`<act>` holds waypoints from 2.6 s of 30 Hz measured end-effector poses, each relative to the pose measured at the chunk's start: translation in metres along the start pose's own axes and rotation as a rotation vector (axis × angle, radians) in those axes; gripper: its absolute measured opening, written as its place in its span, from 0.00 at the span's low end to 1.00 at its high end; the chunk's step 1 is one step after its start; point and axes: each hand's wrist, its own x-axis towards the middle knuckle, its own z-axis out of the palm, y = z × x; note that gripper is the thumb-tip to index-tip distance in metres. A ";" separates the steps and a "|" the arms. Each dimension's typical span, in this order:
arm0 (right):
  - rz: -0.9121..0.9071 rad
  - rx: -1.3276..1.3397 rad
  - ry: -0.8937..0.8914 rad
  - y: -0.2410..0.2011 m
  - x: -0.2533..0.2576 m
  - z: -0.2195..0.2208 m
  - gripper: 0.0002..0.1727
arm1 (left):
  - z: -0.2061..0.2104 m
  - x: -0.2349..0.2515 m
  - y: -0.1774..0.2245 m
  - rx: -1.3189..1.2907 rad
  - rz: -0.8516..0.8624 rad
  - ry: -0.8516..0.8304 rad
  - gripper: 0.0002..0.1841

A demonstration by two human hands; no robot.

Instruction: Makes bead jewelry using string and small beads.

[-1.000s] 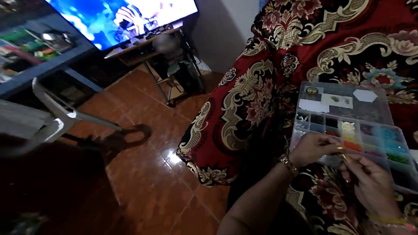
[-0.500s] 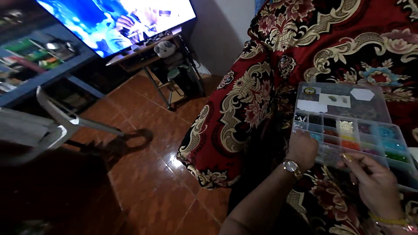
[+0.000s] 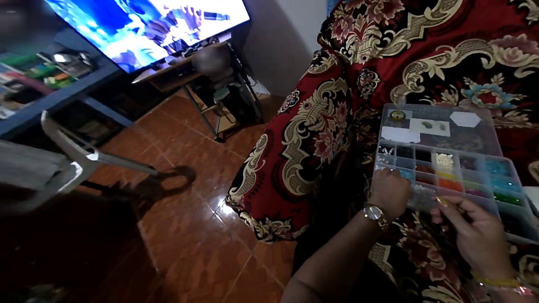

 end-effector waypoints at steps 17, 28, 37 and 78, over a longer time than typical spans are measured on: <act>0.092 0.122 0.029 -0.013 0.001 -0.001 0.08 | -0.006 -0.009 -0.003 -1.547 0.026 0.042 0.10; 0.174 0.224 0.065 -0.011 0.001 0.004 0.06 | 0.008 -0.002 -0.006 -1.748 0.012 -0.128 0.11; 0.174 0.235 0.080 -0.013 0.000 0.006 0.05 | 0.012 -0.001 -0.006 -1.726 0.034 -0.180 0.11; 0.142 0.224 0.079 -0.008 0.000 0.004 0.07 | 0.003 -0.004 -0.007 -1.635 0.057 -0.178 0.09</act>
